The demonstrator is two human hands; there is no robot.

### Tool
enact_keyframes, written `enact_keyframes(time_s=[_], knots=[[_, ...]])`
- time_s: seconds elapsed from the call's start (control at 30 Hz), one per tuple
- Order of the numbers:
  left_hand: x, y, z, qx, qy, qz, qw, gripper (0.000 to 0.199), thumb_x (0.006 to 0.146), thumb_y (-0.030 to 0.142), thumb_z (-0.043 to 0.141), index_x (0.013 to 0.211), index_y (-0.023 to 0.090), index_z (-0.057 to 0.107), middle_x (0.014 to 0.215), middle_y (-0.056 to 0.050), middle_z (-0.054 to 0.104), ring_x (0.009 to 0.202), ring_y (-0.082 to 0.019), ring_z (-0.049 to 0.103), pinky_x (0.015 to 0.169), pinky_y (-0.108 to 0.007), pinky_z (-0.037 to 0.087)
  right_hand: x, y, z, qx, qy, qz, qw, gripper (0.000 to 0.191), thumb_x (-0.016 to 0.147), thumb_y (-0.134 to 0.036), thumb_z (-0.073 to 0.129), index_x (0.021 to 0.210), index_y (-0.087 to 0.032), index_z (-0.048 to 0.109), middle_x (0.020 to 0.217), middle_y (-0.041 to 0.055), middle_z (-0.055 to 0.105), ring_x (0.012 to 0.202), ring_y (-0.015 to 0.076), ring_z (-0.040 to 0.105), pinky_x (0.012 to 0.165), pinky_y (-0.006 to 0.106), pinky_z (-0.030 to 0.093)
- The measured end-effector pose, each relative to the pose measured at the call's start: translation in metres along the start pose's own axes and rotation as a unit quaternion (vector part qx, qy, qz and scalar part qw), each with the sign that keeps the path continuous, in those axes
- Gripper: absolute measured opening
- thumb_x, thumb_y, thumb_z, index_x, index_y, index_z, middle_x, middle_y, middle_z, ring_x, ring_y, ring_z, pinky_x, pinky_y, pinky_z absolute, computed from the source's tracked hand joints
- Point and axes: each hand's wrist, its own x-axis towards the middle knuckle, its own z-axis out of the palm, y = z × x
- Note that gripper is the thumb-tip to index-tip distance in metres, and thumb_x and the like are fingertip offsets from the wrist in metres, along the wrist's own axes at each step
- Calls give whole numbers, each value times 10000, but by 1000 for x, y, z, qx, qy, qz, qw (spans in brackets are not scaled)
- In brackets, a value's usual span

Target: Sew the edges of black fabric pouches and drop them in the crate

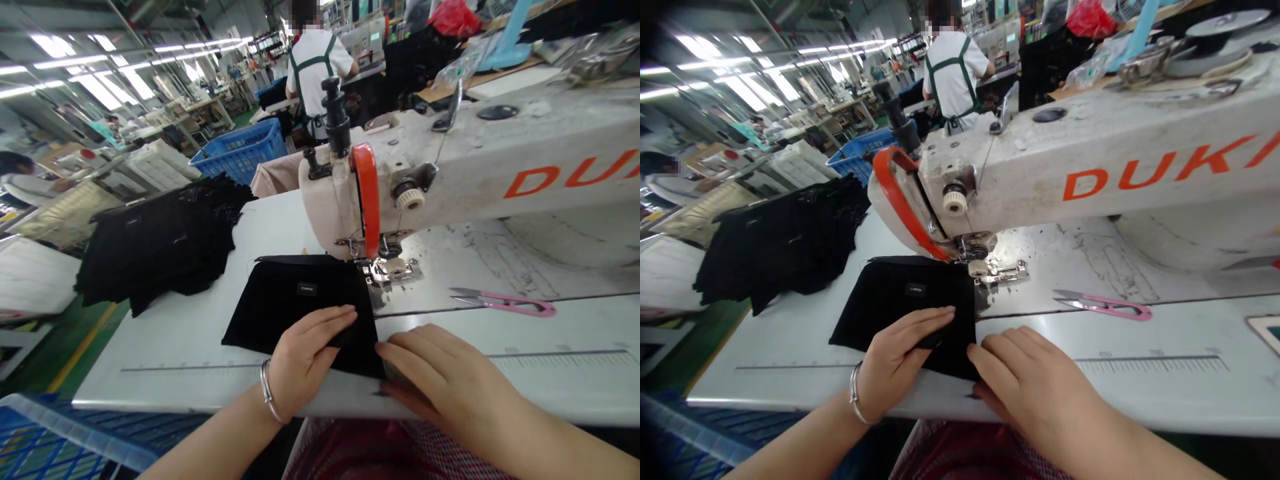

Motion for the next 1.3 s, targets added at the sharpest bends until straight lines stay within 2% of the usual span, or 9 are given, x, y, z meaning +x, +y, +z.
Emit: enact_keyframes(time_s=[0.13,0.33,0.43,0.57,0.7,0.8,0.97,1.07,1.3], knots=[[2,1,0,0,33,-4,999,437,888,63,477,1286,220,567,1299,-39,595,1199,-174,554,1047,-348,473,3,-5,6,15,12,16,1000,335,874,-192,585,1205,-184,528,1008,70,628,881,222,566,775,394,475],[2,1,1,0,65,-9,998,362,917,109,497,1247,222,597,1247,-37,630,1159,-165,581,1021,-338,494,3,-8,7,-14,44,156,987,551,700,-406,776,1171,-204,574,1271,121,520,1098,326,490,903,514,432],[1,1,1,1,65,-10,998,355,919,110,497,1241,218,601,1242,-38,633,1153,-164,585,1019,-333,496,6,-7,9,20,39,121,992,504,785,-312,720,1254,-258,543,1232,86,541,1069,281,496,883,468,439],[1,1,1,4,70,-16,997,360,912,108,503,1240,219,602,1243,-32,632,1159,-156,581,1029,-315,488,11,-6,13,63,55,76,994,238,895,-208,573,1122,-261,621,1079,60,595,946,226,518,816,406,447],[2,1,1,8,73,-15,997,356,913,116,504,1238,220,604,1239,-34,633,1153,-159,586,1025,-316,493,13,-7,13,52,60,77,994,293,904,-176,537,1183,-247,594,1063,74,589,933,227,512,794,401,445],[2,1,1,13,73,-15,997,356,915,124,497,1240,224,603,1242,-37,631,1151,-169,589,1016,-332,502,12,-9,10,40,52,37,997,210,908,-140,497,1034,-225,642,1014,62,604,884,212,512,765,384,443],[0,0,-1,21,72,-10,997,370,910,118,487,1248,222,595,1248,-47,625,1153,-180,587,1009,-349,507,10,-10,6,13,55,-35,998,191,892,-105,474,948,-154,649,1243,92,584,1020,225,530,856,391,450],[1,2,0,54,41,28,997,423,896,93,433,1285,197,563,1289,-76,595,1184,-197,563,1013,-379,502,7,-7,8,23,58,-55,997,206,898,-127,482,1018,-161,645,1256,76,603,1136,219,518,958,392,422],[5,7,12,231,-66,169,956,428,855,53,418,1262,77,548,1279,-136,597,1145,-237,569,976,-399,523,1,-4,15,47,48,-45,997,211,898,-120,463,1004,-181,636,1060,57,671,1015,203,560,950,409,429]])
